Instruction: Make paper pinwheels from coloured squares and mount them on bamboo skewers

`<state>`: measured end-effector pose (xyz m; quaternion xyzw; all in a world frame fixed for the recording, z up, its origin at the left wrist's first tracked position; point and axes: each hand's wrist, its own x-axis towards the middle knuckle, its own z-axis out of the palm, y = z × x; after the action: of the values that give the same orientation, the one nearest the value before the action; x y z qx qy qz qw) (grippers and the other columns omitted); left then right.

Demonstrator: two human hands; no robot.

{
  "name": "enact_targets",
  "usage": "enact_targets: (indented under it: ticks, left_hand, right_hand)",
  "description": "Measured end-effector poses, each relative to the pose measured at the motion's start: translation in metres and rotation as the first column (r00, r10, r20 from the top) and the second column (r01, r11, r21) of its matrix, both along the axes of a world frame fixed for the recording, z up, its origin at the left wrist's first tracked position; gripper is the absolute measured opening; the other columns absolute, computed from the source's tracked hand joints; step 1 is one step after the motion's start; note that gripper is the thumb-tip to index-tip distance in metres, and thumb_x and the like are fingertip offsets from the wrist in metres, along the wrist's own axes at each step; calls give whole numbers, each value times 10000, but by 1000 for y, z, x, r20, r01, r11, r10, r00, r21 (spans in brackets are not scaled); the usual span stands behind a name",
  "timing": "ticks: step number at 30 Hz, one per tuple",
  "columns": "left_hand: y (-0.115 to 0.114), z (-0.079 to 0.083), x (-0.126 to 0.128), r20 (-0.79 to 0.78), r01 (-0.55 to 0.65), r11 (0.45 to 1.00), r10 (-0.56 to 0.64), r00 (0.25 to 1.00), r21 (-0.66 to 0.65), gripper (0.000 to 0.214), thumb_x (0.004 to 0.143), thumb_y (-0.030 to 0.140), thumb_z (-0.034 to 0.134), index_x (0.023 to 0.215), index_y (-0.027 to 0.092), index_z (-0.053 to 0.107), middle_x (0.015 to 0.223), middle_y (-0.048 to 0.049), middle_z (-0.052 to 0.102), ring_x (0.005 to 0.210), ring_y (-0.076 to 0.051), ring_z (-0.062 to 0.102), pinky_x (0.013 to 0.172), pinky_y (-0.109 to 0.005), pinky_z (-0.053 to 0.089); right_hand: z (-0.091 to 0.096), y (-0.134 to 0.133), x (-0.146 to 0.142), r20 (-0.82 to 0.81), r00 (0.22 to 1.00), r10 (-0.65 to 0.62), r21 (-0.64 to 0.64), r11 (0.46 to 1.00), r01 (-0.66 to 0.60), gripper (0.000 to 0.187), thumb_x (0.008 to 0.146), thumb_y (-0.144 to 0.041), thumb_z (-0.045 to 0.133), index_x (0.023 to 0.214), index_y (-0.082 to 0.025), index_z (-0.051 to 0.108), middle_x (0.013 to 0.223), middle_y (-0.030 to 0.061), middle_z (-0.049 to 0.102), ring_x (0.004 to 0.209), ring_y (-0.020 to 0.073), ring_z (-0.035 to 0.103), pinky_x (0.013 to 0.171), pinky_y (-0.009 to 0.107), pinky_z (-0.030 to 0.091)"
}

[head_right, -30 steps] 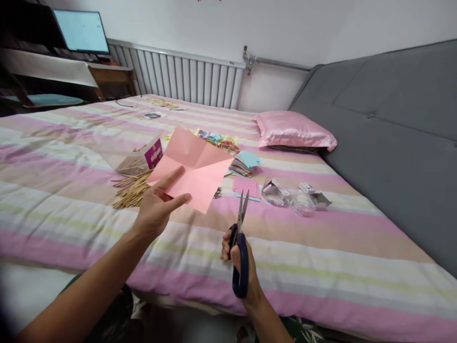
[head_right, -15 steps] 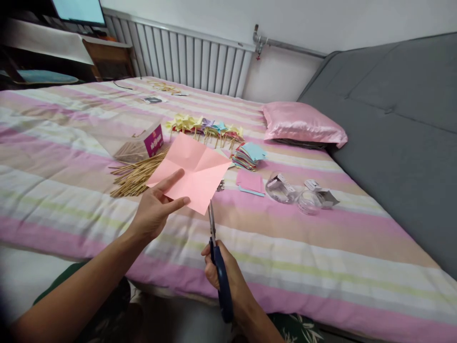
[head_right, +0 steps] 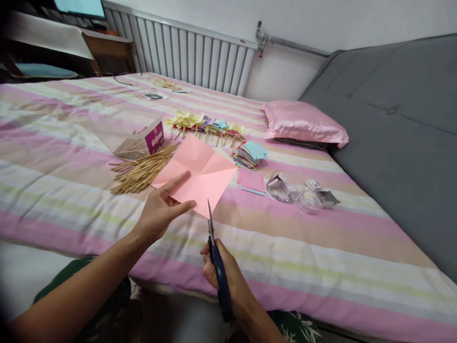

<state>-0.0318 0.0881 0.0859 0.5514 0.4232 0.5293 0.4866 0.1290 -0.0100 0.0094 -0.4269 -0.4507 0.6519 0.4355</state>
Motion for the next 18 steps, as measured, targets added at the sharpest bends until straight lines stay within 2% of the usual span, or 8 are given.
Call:
enact_targets:
  ticks: [5,11,15,18]
  left_hand:
    - [1,-1,-1,15,-10,1000,9,1000,19,674,605,241,772,1244,218,560,1361,-88,482,808,-207,644,612,-276,524]
    - [0,0,-1,-15,6,1000,-6,1000,8,673,615,245,766,1253,242,552,1333,-80,513,596,-136,610,509,-264,493]
    - [-1,0,-1,-2,16,1000,-16,1000,2,668,622,232,762,1255,235,550,1304,-71,541,612,-139,608,502,-252,477]
    - [-1,1,-2,5,20,1000,-20,1000,-1,666,623,226,759,1255,238,549,1260,-62,577,617,-142,605,496,-246,466]
  right_hand:
    - [-5,-2,-1,-20,1000,1,16,1000,0,699,508,-793,589,899,-217,521,638,-59,388,494,70,308,492,248,258]
    - [-9,0,0,-35,999,-20,24,999,21,714,474,-799,598,874,-212,528,610,-66,390,470,61,314,477,240,278]
    - [-6,1,3,-12,999,36,14,999,-36,669,529,-767,611,894,-212,525,642,-51,395,495,69,326,485,241,291]
    - [-4,-1,3,-5,1000,30,11,999,-30,653,551,-760,604,895,-211,523,644,-52,378,492,68,311,488,243,287]
